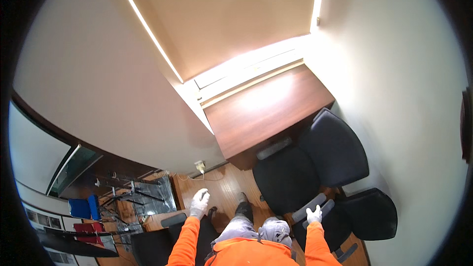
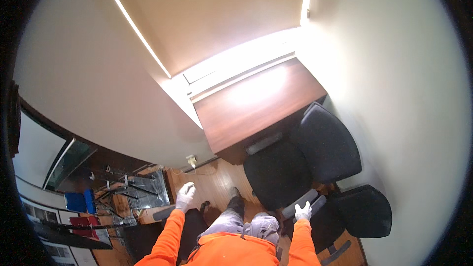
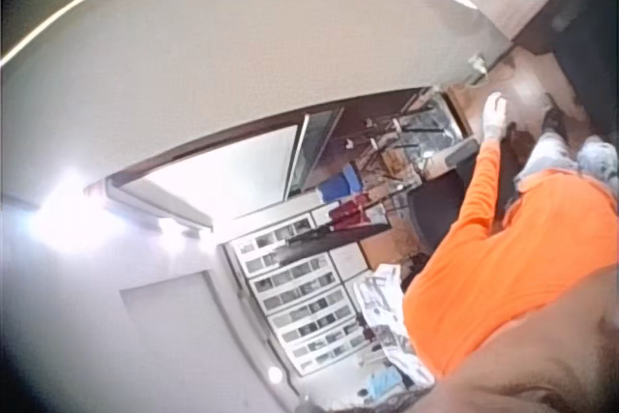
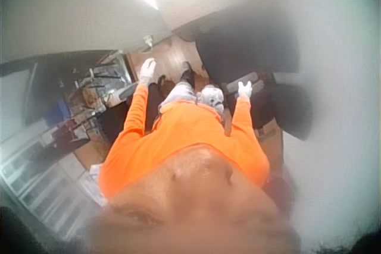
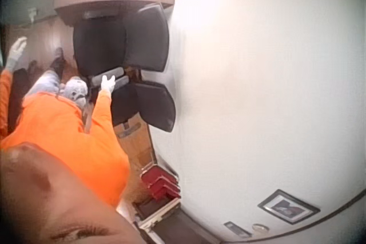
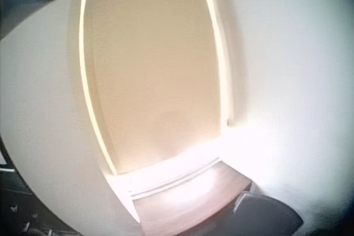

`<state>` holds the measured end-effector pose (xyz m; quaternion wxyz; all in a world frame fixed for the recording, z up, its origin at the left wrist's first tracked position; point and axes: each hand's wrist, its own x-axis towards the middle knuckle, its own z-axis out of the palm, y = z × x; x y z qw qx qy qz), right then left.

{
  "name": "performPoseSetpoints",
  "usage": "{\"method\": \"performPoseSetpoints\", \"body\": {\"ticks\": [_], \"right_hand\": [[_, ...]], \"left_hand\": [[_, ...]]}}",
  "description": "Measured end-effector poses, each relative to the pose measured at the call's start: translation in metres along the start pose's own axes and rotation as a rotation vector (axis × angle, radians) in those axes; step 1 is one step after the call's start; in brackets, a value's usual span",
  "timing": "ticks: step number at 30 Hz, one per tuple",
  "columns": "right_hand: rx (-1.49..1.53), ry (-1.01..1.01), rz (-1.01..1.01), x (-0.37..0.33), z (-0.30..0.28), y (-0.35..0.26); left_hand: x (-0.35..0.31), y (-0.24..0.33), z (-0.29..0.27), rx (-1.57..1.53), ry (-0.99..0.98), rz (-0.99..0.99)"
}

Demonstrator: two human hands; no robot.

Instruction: The person moves several chairs around a room, including black office chairs and red guest chairs, to clear space and organize the layout. They also handle a large white protective bag, lifting and placing it onto a chair.

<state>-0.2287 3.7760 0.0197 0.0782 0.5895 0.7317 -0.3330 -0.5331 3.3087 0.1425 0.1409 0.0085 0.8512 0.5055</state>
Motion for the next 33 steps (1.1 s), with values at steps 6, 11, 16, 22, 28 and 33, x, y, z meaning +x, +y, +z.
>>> {"method": "performPoseSetpoints", "body": {"ticks": [6, 11, 16, 22, 28, 33], "right_hand": [[0.071, 0.138, -0.031, 0.016, 0.043, -0.078], [0.659, 0.235, -0.361, 0.094, 0.000, -0.258], [0.753, 0.421, -0.851, 0.184, -0.165, -0.506], [0.626, 0.688, -0.994, 0.271, -0.368, -0.744], [0.519, 1.148, -0.961, 0.299, -0.484, -0.874], [0.655, 1.103, -0.675, 0.307, -0.518, -0.936]], "left_hand": [[0.108, 0.140, -0.093, -0.148, 0.327, 0.210], [0.168, 0.216, -0.123, -0.146, 0.508, 0.459], [0.201, 0.288, -0.101, 0.067, 0.606, 0.784], [0.244, 0.298, -0.094, 0.496, 0.843, 0.934], [0.262, 0.266, -0.093, 0.493, 0.931, 0.856], [0.258, 0.320, -0.080, 0.538, 1.035, 0.944]]}}
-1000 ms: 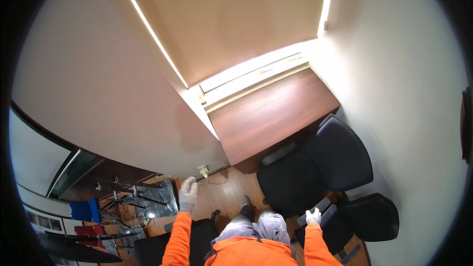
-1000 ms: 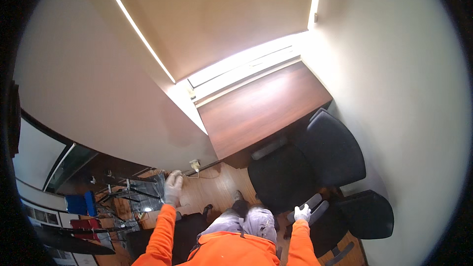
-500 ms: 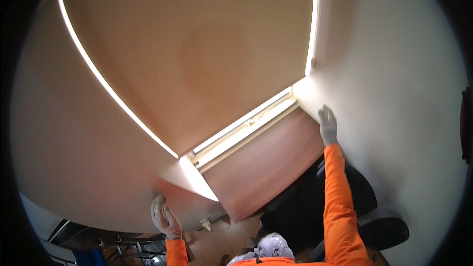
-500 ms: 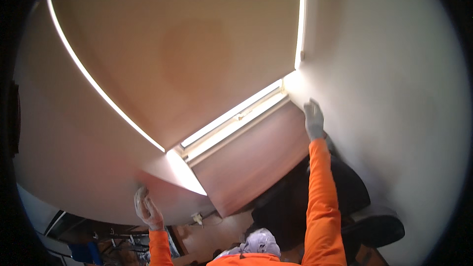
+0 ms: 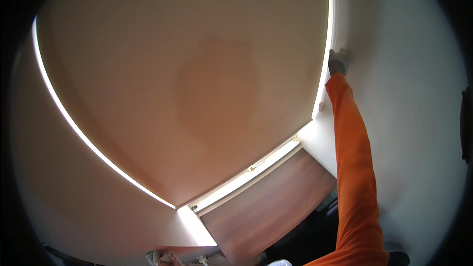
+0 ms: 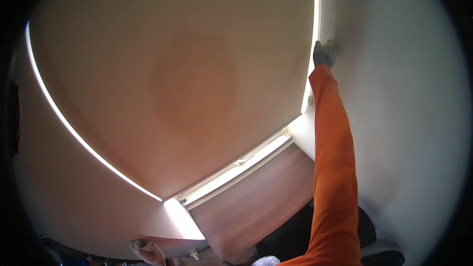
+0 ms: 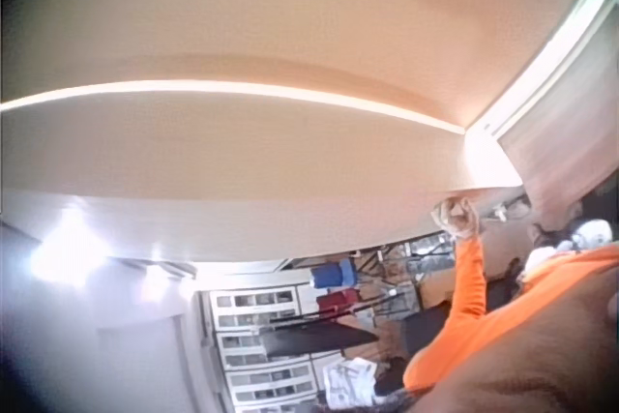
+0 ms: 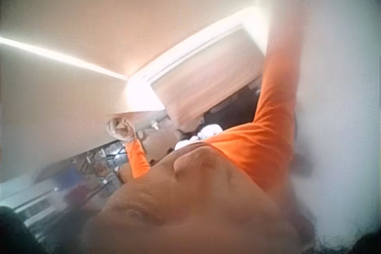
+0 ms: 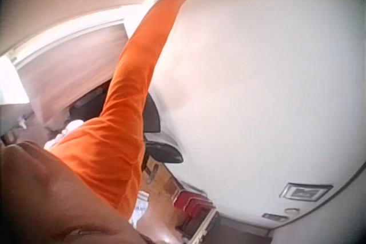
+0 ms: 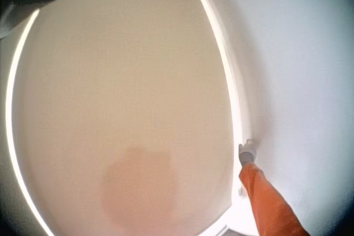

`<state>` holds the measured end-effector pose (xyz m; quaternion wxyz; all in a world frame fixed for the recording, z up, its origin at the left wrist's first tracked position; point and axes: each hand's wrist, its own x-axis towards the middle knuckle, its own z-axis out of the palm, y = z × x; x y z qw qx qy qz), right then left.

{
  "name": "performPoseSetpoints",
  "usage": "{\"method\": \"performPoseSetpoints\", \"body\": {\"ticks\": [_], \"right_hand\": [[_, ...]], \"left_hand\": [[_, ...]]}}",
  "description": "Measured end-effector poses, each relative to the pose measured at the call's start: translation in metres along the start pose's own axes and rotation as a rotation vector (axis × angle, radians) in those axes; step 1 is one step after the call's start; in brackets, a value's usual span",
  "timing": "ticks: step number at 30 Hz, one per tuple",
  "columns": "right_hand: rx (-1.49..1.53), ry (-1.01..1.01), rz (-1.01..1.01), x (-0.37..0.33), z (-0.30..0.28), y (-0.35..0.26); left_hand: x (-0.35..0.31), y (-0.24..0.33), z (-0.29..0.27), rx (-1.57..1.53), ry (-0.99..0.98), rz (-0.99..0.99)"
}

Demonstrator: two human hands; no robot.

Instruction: The person moves several chairs around a room, including black office chairs and red guest chairs, to clear space and organize the layout. They also handle a large white protective bag, lifting and placing it onto a chair.

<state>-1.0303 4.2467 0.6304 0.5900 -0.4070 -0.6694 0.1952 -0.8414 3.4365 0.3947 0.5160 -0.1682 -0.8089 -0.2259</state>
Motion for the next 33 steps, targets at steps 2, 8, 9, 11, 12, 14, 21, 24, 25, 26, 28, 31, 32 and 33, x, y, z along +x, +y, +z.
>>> {"method": "performPoseSetpoints", "body": {"ticks": [2, 8, 9, 11, 12, 14, 21, 24, 25, 26, 28, 31, 32, 33], "right_hand": [[0.095, 0.015, 0.103, 0.018, 0.010, -0.003], [0.765, -0.265, 0.195, 0.024, 0.034, -0.023], [0.796, -0.289, 0.156, 0.035, 0.028, -0.028], [0.945, -0.322, 0.085, 0.058, 0.014, -0.057], [1.020, -0.339, 0.052, 0.070, 0.004, -0.073], [1.056, -0.201, -0.102, 0.075, -0.021, -0.113], [0.534, 0.066, -0.171, 0.075, -0.083, -0.111], [0.469, 0.016, -0.200, 0.062, -0.107, -0.089], [0.443, -0.016, -0.215, 0.060, -0.114, -0.078], [0.408, 0.000, -0.216, 0.056, -0.120, -0.067], [0.339, 0.026, -0.214, 0.042, -0.128, -0.041], [0.325, -0.023, -0.234, 0.014, -0.140, 0.016], [0.281, -0.025, -0.255, -0.002, -0.136, 0.029], [0.239, -0.029, -0.276, -0.019, -0.133, 0.042]], "left_hand": [[-0.011, -0.011, 0.004, 0.004, 0.007, 0.043], [-0.010, -0.013, 0.011, 0.040, 0.023, 0.076], [-0.011, -0.013, 0.013, 0.033, 0.006, 0.082], [-0.012, -0.021, 0.014, 0.027, -0.024, 0.100], [-0.010, -0.019, 0.016, 0.016, 0.011, 0.086], [-0.004, -0.010, 0.012, 0.011, 0.074, 0.067], [-0.012, 0.001, 0.014, 0.178, 0.013, 0.031], [-0.016, 0.003, 0.016, 0.202, 0.023, 0.045], [-0.016, 0.004, 0.014, 0.216, 0.019, 0.048], [-0.017, 0.004, 0.013, 0.229, 0.020, 0.053], [-0.020, 0.005, 0.017, 0.255, 0.020, 0.054], [-0.030, 0.007, 0.020, 0.329, -0.001, 0.061], [-0.028, 0.008, 0.020, 0.371, -0.018, 0.065], [-0.029, 0.008, 0.019, 0.421, -0.020, 0.072]]}}
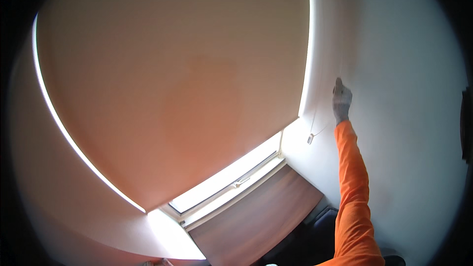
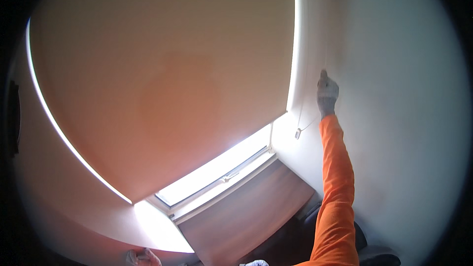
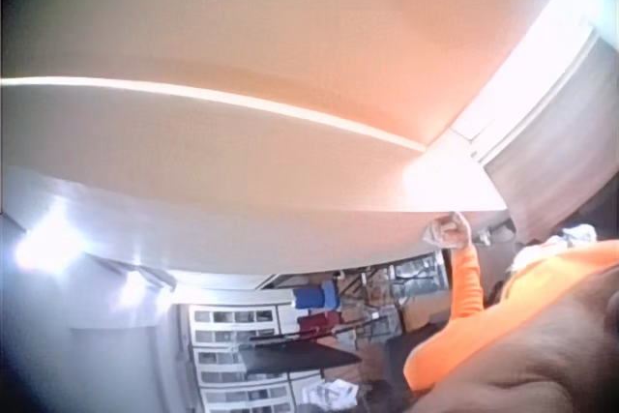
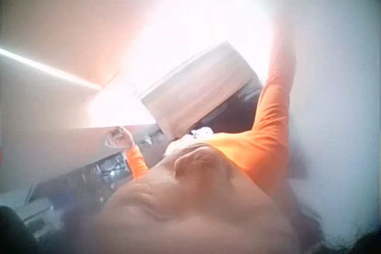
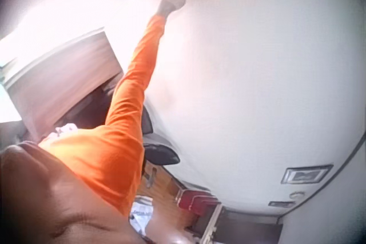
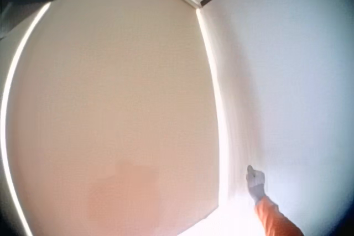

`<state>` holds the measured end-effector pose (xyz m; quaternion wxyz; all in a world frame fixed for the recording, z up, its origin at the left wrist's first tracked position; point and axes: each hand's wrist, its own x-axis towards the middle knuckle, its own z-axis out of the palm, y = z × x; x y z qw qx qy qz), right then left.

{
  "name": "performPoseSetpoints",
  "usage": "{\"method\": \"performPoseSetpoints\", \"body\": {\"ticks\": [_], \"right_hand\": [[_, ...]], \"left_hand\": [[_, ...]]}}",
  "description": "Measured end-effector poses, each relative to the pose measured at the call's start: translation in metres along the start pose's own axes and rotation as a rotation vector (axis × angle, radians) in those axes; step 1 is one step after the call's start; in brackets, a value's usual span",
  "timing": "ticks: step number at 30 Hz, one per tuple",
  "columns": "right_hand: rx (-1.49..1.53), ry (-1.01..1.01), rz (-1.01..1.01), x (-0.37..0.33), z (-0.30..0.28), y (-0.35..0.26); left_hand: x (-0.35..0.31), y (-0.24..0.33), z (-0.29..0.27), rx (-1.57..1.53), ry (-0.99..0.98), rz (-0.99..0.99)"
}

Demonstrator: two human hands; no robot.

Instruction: The person moves several chairs around a room, including black office chairs and red guest chairs, to clear space and organize the layout. They also handle a large white protective bag, lifting and placing it onto a chair.

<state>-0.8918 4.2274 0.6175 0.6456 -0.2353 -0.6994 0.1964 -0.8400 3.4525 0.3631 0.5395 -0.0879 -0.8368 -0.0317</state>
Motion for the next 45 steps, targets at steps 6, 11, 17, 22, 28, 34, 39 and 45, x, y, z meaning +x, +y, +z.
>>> {"method": "performPoseSetpoints", "body": {"ticks": [6, 11, 17, 22, 28, 34, 39, 45], "right_hand": [[-0.147, -0.185, 0.117, -0.120, -0.022, 0.063], [-0.499, -0.467, 0.024, -0.185, -0.026, 0.114], [0.604, -0.759, 0.508, -0.081, -0.059, 0.019], [1.029, -0.608, 0.473, 0.027, -0.058, -0.051], [1.124, -0.296, 0.271, 0.195, -0.091, -0.139], [1.206, -0.090, 0.209, 0.150, -0.066, -0.183], [0.737, 0.024, -0.004, 0.128, -0.056, -0.122], [0.388, -0.083, 0.101, -0.031, -0.058, -0.048]], "left_hand": [[-0.006, -0.003, 0.013, -0.159, 0.172, -0.018], [-0.017, -0.019, 0.021, -0.293, 0.184, -0.067], [-0.025, -0.023, -0.002, -0.320, -0.005, -0.108], [-0.027, -0.034, -0.002, -0.427, -0.117, -0.157], [-0.017, -0.025, -0.013, -0.507, -0.136, -0.138], [-0.023, -0.032, -0.013, -0.636, -0.193, -0.206], [-0.031, -0.036, -0.005, -0.596, -0.208, -0.162], [-0.033, -0.022, -0.001, -0.715, -0.136, -0.287]]}}
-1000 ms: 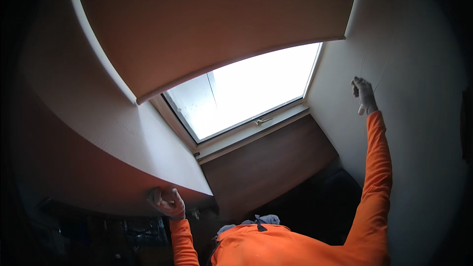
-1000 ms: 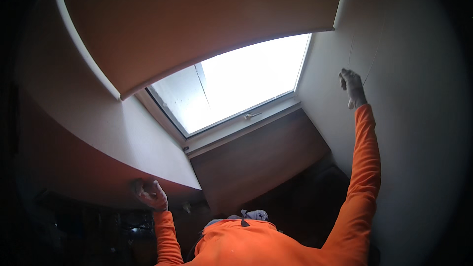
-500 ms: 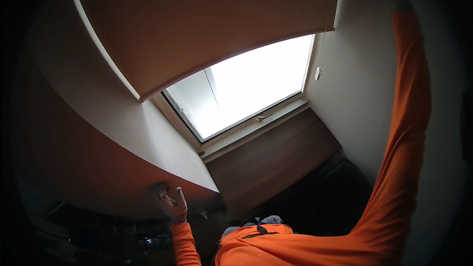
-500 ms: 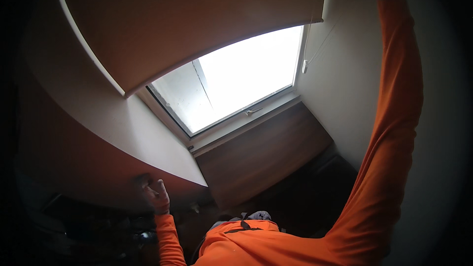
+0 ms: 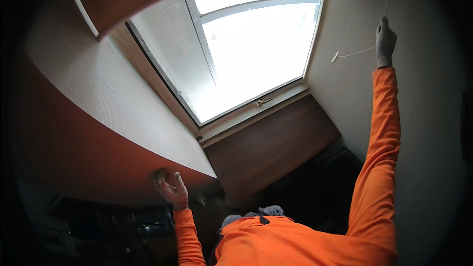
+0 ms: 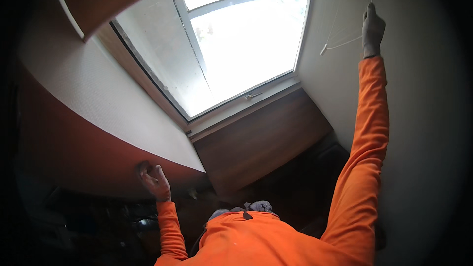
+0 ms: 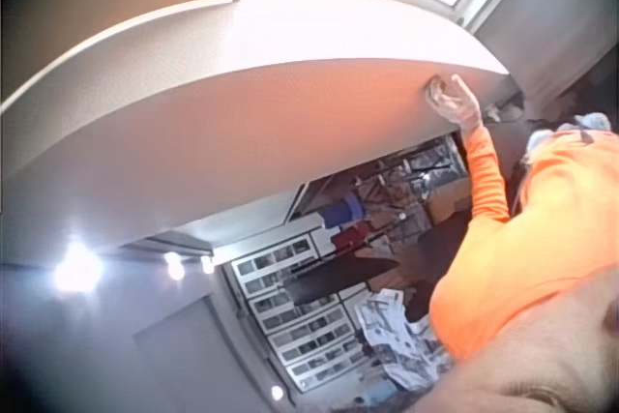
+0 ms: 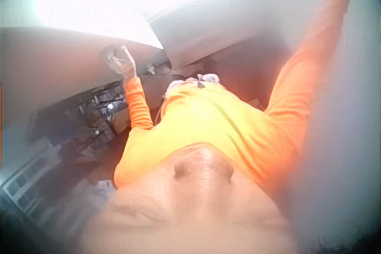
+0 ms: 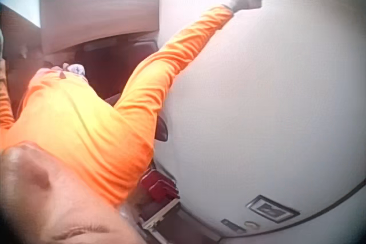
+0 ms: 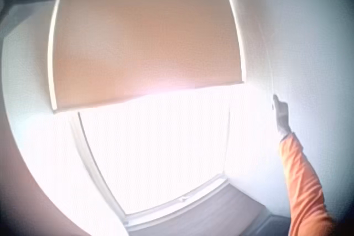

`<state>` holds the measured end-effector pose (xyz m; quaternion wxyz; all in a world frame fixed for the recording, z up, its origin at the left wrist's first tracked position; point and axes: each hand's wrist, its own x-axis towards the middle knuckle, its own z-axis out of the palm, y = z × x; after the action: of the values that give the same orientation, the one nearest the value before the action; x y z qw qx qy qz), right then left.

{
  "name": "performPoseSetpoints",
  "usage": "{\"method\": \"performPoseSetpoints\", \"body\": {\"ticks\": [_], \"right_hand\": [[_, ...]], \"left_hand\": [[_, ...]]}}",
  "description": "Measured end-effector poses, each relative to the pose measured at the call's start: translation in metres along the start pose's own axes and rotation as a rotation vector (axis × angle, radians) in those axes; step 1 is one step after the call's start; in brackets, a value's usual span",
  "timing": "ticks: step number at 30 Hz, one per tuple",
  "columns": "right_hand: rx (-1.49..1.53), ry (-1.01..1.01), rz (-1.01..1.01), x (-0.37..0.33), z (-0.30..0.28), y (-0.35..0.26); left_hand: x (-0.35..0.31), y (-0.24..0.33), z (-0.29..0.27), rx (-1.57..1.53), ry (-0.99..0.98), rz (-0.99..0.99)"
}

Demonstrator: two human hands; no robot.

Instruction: The person moves several chairs around a room, including black office chairs and red guest chairs, to clear space and organize the layout. They also handle a large white protective bag, lifting and placing it onto a chair.

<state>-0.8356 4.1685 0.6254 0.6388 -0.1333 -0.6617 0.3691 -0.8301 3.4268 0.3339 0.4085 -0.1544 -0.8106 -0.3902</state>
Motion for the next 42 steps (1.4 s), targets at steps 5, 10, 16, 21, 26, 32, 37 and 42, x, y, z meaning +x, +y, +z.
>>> {"method": "performPoseSetpoints", "body": {"ticks": [5, 10, 16, 21, 26, 32, 37, 42], "right_hand": [[-0.138, -0.101, 0.170, -0.105, -0.023, 0.046], [-0.148, -0.109, 0.256, -0.112, -0.045, 0.056], [0.053, -0.315, 0.341, -0.077, -0.046, 0.043], [-0.041, -0.234, 0.229, -0.078, -0.054, 0.056], [-0.143, -0.048, 0.039, -0.143, -0.050, 0.017], [-0.144, -0.459, 0.373, -0.328, -0.146, -0.016], [-0.844, -1.045, 0.569, -0.591, -0.306, -0.021], [-0.818, -2.169, 0.766, -0.816, -0.509, -0.067]], "left_hand": [[0.010, 0.007, 0.000, 0.037, 0.010, 0.049], [0.009, 0.012, -0.005, 0.088, -0.002, 0.035], [0.004, 0.003, -0.010, 0.035, 0.027, 0.040], [0.015, 0.015, -0.007, -0.004, -0.016, -0.064], [0.017, 0.005, -0.018, 0.013, -0.087, -0.084], [-0.023, -0.032, -0.021, -0.130, -0.237, -0.325], [-0.093, -0.074, -0.055, -0.117, -0.490, -0.685], [-0.223, -0.122, -0.085, -0.014, -0.654, -0.820]]}}
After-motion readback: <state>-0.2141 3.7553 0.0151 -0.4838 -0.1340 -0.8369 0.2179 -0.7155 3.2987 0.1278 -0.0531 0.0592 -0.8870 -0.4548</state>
